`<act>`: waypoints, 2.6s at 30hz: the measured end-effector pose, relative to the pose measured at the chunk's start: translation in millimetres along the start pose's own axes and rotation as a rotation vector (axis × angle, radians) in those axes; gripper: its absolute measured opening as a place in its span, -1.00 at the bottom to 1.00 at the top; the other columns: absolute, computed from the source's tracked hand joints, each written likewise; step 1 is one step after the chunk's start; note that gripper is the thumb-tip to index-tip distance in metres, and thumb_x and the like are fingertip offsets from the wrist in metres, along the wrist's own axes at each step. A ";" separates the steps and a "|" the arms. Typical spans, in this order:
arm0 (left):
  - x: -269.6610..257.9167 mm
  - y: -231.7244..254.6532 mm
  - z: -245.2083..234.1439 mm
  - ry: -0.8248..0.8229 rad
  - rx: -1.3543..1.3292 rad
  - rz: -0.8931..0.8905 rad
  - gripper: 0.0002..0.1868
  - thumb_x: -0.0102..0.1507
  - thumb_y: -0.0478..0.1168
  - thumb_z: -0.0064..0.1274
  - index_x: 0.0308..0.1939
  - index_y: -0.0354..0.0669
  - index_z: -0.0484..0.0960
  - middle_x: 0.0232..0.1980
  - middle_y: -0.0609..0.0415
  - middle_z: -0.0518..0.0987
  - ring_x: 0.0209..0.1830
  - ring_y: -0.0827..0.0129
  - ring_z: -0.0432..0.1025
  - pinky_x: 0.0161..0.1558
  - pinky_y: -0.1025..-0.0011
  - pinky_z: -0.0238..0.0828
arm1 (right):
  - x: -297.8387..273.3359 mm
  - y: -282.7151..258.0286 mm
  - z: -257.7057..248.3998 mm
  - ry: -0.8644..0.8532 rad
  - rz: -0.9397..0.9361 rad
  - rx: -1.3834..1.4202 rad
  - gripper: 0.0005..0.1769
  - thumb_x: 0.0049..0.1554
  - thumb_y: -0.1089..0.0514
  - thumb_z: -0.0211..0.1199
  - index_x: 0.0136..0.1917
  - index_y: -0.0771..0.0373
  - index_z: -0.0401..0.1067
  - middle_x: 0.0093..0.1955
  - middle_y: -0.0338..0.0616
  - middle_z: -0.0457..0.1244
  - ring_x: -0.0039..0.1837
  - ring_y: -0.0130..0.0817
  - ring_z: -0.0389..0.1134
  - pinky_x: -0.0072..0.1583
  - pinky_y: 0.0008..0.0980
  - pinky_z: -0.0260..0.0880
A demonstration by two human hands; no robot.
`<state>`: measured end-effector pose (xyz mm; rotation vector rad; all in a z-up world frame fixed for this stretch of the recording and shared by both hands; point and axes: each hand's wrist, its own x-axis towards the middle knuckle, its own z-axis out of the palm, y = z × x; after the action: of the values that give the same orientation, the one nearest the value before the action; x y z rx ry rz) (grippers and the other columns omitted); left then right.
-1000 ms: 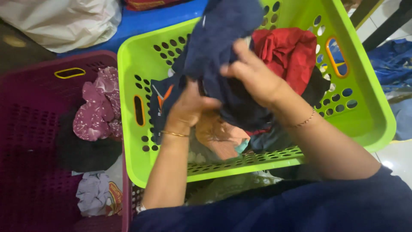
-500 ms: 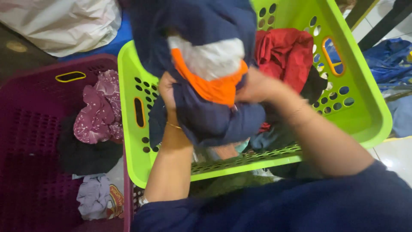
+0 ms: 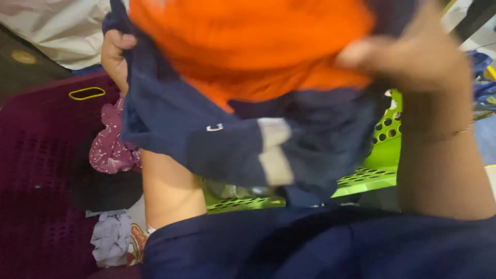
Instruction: Sorting and inspecting laundry by transferring garments between baskets.
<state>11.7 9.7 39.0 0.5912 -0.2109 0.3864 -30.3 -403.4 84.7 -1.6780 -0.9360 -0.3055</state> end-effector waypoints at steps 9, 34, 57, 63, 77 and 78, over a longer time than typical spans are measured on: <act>1.9 10.6 -174.3 -0.734 1.983 -0.277 -0.44 0.14 -0.05 0.09 0.27 0.24 0.53 0.26 0.19 0.55 0.25 0.30 0.41 0.19 0.31 0.20 | 5.9 97.2 -0.8 0.391 0.775 0.254 -0.74 0.10 -0.04 0.32 0.07 -0.04 0.52 -0.04 -0.44 0.45 -0.05 -0.55 0.52 0.02 -0.61 0.56; -78.5 -114.9 39.6 -0.324 1.723 -0.183 -0.29 0.28 0.06 0.19 0.45 -0.03 0.33 0.46 -0.11 0.32 0.49 0.01 0.15 0.43 -0.03 0.13 | 15.3 141.9 38.2 0.157 0.585 0.215 -0.64 0.17 0.36 0.19 0.13 -0.02 0.53 0.04 -0.35 0.41 0.04 -0.56 0.43 0.12 -0.61 0.51; -94.6 -171.9 39.6 -0.126 1.038 -0.609 -0.26 0.21 0.32 -0.25 0.21 -0.11 0.58 -0.04 -0.01 0.69 -0.24 0.35 0.62 -0.19 0.48 0.57 | 13.8 128.5 56.4 0.109 0.862 0.184 -0.72 0.25 -0.10 0.19 -0.13 0.12 0.41 -0.27 -0.26 0.28 -0.23 -0.39 0.39 -0.17 -0.53 0.45; -79.2 -173.0 8.3 0.206 0.288 -0.595 -0.20 0.11 0.42 -0.08 0.15 -0.08 0.62 0.18 -0.03 0.65 0.10 0.18 0.58 0.09 0.11 0.59 | -1.6 117.5 81.3 -0.437 0.462 -0.219 -0.86 0.09 0.10 0.37 -0.10 0.16 0.60 -0.01 -0.28 0.38 0.04 -0.38 0.40 0.16 -0.38 0.40; -112.5 -236.2 -33.4 -0.207 1.025 -0.055 -0.09 0.38 -0.28 -0.10 0.61 -0.03 -0.39 0.69 -0.26 -0.15 0.67 0.00 -0.09 0.62 0.23 -0.23 | 3.9 116.1 93.2 -0.077 0.523 -0.180 -0.49 0.22 -0.20 0.24 0.25 0.19 0.53 0.01 -0.30 0.41 0.03 -0.61 0.32 0.06 -0.52 0.33; -123.0 -247.7 -38.5 -0.405 1.297 0.061 -0.12 0.39 -0.26 -0.10 0.61 -0.24 -0.35 0.69 -0.30 -0.18 0.72 -0.07 -0.19 0.69 0.22 -0.35 | 2.7 117.4 96.9 -0.098 0.544 -0.198 -0.36 0.17 -0.24 0.26 0.34 0.23 0.48 0.03 -0.23 0.42 0.03 -0.58 0.34 0.07 -0.49 0.36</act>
<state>5.3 -192.7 -153.2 1.9510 -0.3575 0.4327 29.7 -320.3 -27.9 -2.0690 -0.4965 0.0543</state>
